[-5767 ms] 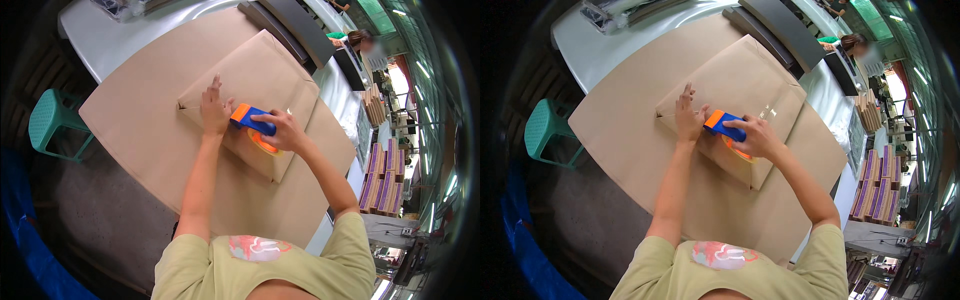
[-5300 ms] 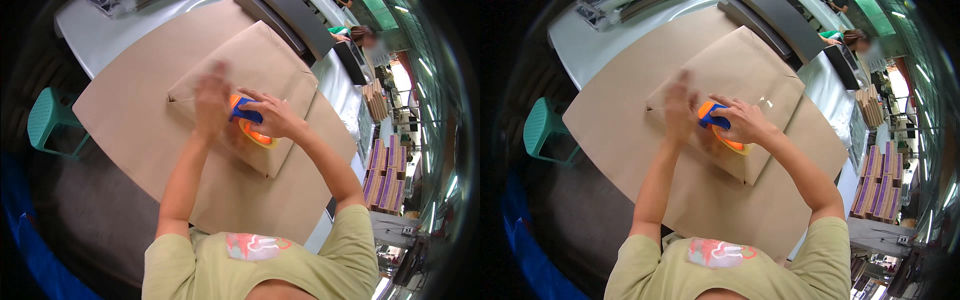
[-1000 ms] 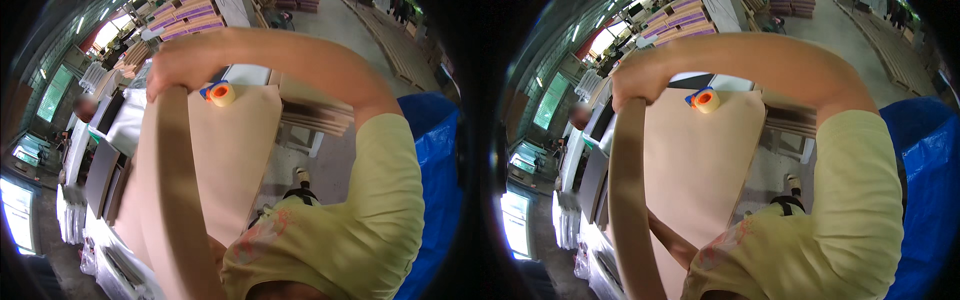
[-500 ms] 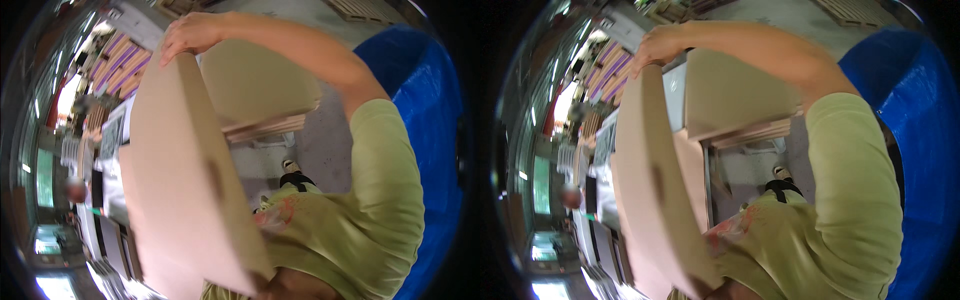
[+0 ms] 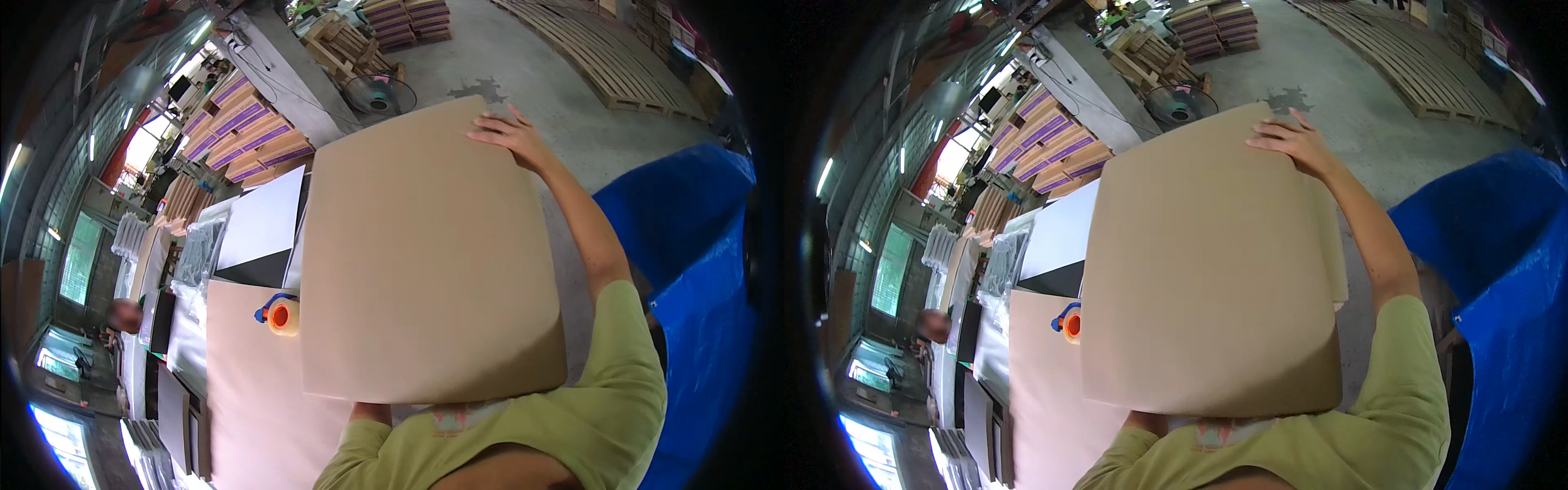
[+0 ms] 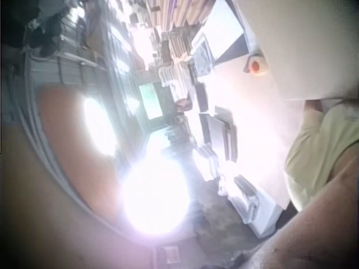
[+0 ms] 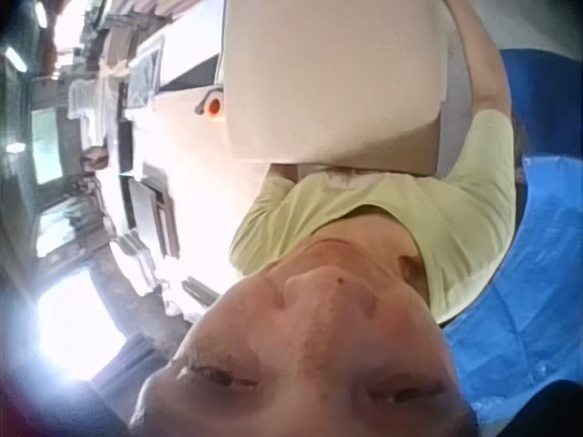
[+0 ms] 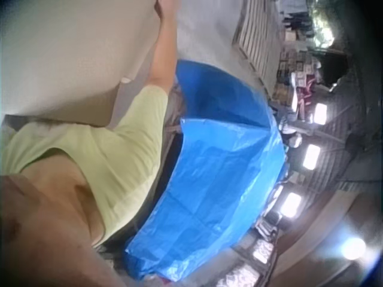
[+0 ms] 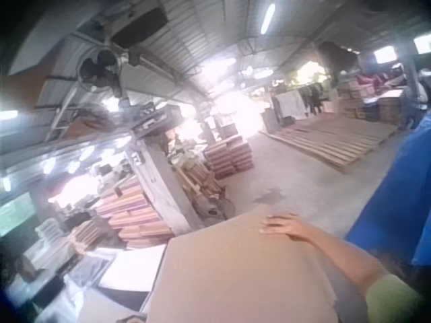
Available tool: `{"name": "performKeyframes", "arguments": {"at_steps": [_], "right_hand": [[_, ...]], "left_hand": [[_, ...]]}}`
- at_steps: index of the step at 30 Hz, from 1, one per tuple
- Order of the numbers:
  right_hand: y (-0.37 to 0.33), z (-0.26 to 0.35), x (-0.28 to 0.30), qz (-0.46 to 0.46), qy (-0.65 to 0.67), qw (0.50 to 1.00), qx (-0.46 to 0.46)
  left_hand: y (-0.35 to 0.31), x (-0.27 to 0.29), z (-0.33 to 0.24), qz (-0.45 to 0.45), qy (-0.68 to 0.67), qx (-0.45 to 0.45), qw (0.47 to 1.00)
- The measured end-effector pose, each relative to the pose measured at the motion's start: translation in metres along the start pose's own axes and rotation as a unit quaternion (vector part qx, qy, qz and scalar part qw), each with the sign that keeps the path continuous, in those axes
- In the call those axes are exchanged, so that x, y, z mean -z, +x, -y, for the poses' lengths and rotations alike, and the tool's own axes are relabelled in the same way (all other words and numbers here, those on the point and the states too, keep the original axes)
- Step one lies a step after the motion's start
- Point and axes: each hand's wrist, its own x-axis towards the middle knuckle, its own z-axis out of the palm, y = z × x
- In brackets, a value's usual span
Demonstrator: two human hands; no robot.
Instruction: The person wraps flat objects in brown paper, secures them with clear tape from a dispenser, and places them into a stack.
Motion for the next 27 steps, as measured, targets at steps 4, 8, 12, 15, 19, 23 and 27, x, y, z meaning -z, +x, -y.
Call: {"name": "performKeyframes", "arguments": {"at_steps": [4, 8, 12, 15, 19, 23, 27], "right_hand": [[-0.003, -0.013, -0.022, -0.022, 0.009, 0.999, -0.023], [-0.010, -0.025, -0.041, 0.001, 0.018, 1.000, -0.015], [-0.033, -0.028, -0.062, 0.065, 0.028, 0.997, -0.029], [-0.045, -0.017, -0.068, 0.058, 0.044, 0.996, -0.045], [-0.047, -0.010, -0.029, 0.028, 0.058, 0.996, -0.055], [-0.048, 0.024, 0.049, 0.100, -0.116, 0.987, -0.052], [-0.124, 0.056, 0.075, 0.109, -0.235, 0.964, -0.056]], "left_hand": [[0.038, -0.011, -0.027, -0.016, 0.013, -0.013, 1.000], [0.076, -0.027, -0.052, -0.019, 0.047, -0.025, 0.998], [0.116, -0.040, -0.073, -0.007, 0.092, -0.029, 0.995], [0.139, -0.035, -0.094, 0.004, 0.154, -0.040, 0.987], [0.151, 0.005, -0.128, -0.008, 0.279, -0.046, 0.959], [0.132, 0.053, -0.075, -0.139, 0.171, -0.201, 0.954], [0.008, -0.019, 0.011, 0.258, -0.020, -0.159, 0.953]]}}
